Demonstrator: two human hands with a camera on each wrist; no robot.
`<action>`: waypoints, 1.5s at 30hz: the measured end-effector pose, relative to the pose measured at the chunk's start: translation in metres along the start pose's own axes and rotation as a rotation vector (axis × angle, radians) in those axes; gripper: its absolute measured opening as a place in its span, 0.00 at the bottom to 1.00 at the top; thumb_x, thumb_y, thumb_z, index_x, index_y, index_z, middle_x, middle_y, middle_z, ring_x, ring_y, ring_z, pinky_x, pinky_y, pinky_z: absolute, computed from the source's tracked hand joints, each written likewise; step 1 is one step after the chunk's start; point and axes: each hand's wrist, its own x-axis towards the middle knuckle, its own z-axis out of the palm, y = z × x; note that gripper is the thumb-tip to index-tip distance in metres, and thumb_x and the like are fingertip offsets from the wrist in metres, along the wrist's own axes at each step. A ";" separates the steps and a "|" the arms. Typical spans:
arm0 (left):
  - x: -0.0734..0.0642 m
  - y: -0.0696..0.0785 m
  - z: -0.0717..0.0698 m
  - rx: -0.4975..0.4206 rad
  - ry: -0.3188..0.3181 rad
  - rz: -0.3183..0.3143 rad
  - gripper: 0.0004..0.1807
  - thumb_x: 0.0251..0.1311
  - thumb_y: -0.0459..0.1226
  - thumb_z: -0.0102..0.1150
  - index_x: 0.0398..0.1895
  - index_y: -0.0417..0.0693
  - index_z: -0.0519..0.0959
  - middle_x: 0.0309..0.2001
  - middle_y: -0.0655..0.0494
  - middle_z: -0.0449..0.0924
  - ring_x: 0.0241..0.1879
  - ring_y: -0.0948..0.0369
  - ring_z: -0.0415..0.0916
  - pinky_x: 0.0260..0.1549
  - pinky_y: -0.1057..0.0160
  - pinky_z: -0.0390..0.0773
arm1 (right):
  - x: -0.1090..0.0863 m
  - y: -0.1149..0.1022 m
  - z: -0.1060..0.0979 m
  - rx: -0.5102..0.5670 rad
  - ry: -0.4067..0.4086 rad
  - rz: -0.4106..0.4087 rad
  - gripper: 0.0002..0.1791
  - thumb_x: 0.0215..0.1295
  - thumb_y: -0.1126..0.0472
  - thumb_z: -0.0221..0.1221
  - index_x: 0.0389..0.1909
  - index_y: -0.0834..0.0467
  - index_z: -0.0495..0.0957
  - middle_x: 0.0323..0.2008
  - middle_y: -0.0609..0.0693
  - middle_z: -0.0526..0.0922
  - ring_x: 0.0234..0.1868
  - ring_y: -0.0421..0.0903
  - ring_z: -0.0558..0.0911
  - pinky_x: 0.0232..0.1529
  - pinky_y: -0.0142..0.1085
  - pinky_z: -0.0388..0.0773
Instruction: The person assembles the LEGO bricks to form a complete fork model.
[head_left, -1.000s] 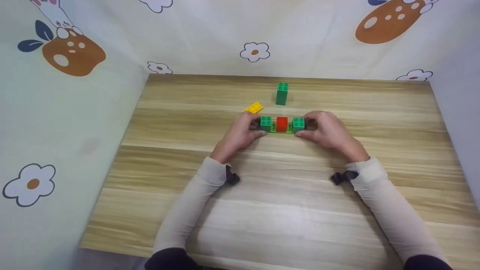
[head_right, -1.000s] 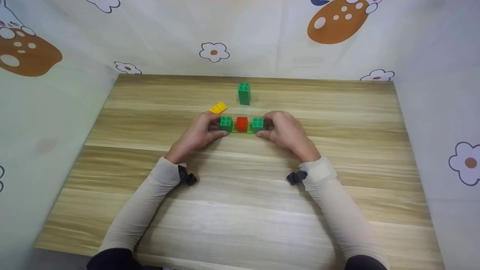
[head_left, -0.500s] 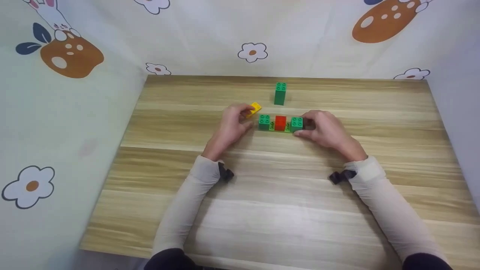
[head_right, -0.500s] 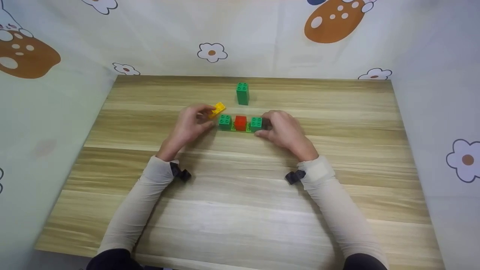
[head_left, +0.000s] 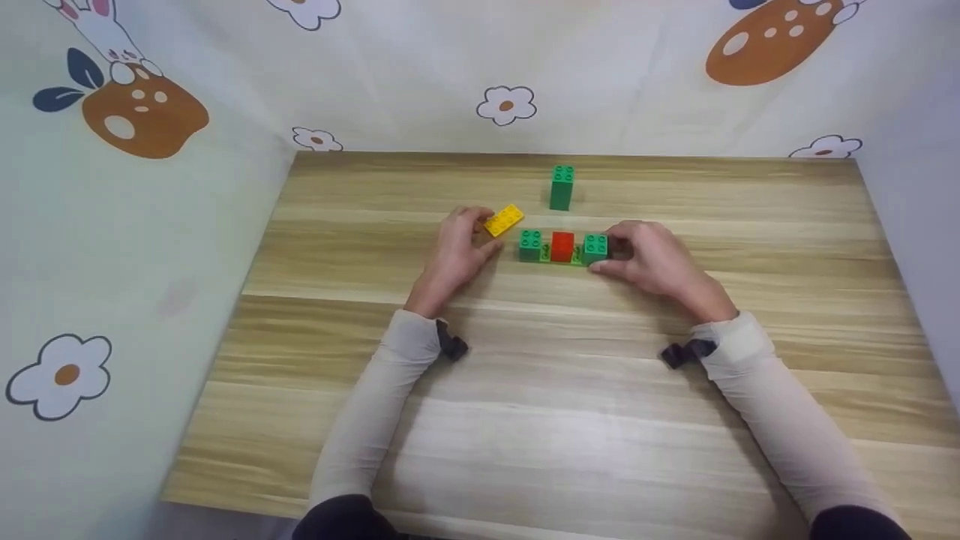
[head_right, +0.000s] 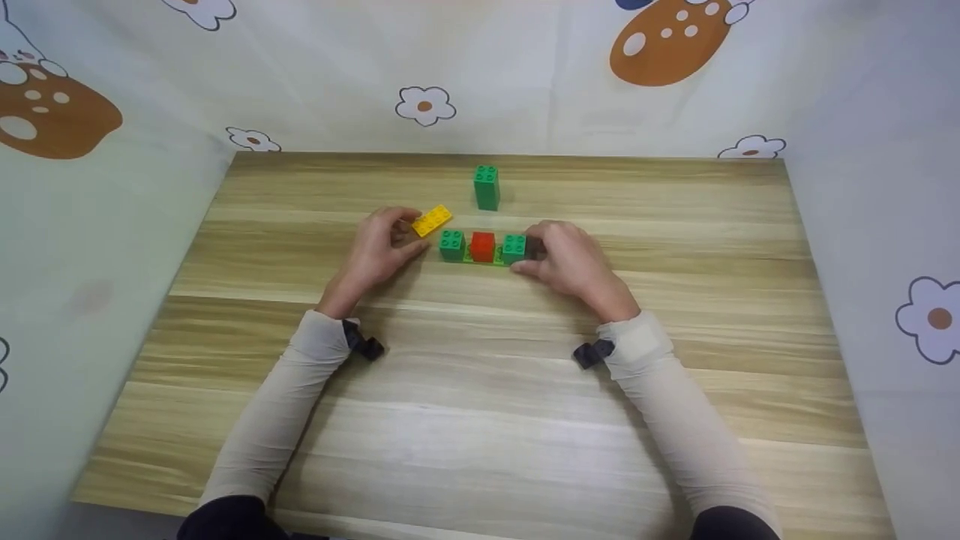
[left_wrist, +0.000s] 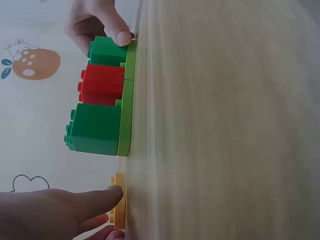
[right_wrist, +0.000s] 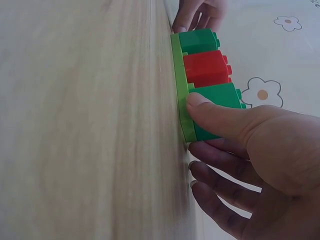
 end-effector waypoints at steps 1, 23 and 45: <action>0.000 0.000 0.000 -0.002 0.001 -0.003 0.27 0.68 0.38 0.75 0.68 0.39 0.80 0.62 0.43 0.80 0.57 0.51 0.79 0.62 0.56 0.83 | 0.000 0.000 0.000 0.004 -0.001 0.000 0.18 0.63 0.48 0.79 0.44 0.55 0.88 0.39 0.51 0.89 0.40 0.51 0.80 0.44 0.45 0.75; 0.007 -0.002 -0.002 -0.073 0.009 -0.014 0.19 0.68 0.33 0.74 0.60 0.37 0.86 0.55 0.44 0.86 0.51 0.55 0.86 0.57 0.61 0.89 | 0.001 -0.001 -0.001 -0.011 -0.019 0.003 0.19 0.64 0.48 0.78 0.47 0.55 0.89 0.39 0.50 0.89 0.40 0.50 0.81 0.45 0.44 0.78; 0.001 0.007 0.012 -0.238 -0.251 0.102 0.19 0.68 0.31 0.73 0.61 0.38 0.86 0.58 0.45 0.87 0.52 0.55 0.87 0.58 0.62 0.88 | -0.004 -0.003 -0.031 0.175 0.064 -0.001 0.19 0.68 0.55 0.76 0.53 0.60 0.86 0.47 0.55 0.89 0.49 0.52 0.86 0.55 0.52 0.88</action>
